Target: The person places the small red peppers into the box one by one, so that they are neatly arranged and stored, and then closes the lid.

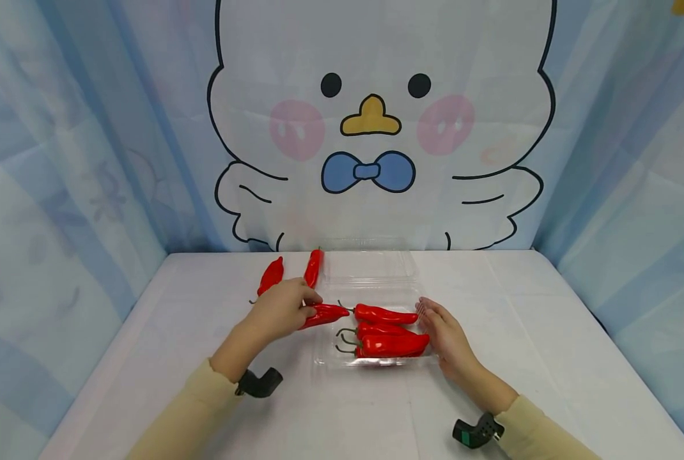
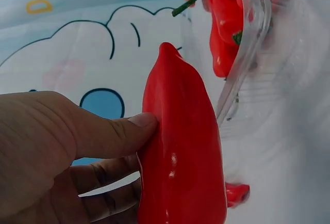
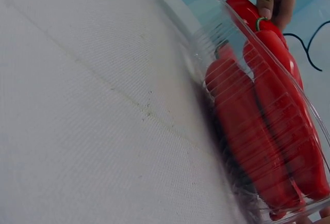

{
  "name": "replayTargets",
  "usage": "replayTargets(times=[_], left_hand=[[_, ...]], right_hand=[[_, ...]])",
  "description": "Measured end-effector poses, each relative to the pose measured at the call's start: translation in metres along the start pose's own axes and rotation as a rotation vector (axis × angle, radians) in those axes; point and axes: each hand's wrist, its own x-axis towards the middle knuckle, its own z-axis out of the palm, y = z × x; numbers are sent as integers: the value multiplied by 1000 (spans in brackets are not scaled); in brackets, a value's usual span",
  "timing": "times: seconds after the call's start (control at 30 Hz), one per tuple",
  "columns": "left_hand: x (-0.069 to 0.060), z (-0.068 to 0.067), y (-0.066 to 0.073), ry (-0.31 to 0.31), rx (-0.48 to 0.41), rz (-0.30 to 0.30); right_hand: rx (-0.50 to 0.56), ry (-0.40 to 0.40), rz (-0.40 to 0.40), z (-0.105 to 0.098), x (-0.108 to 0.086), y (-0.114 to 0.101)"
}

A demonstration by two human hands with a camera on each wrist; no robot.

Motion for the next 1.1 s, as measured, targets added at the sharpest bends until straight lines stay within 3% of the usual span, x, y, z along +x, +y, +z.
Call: replayTargets(times=[0.3, 0.57, 0.8, 1.1], left_hand=[[8, 9, 23, -27, -21, 61], [16, 21, 36, -40, -45, 140], [21, 28, 44, -57, -56, 164], [25, 39, 52, -69, 35, 192]], right_hand=[[-8, -7, 7, 0, 0, 0], [-1, -6, -2, -1, 1, 1], [-4, -6, -12, -1, 1, 1], [-6, -11, -6, -1, 0, 1]])
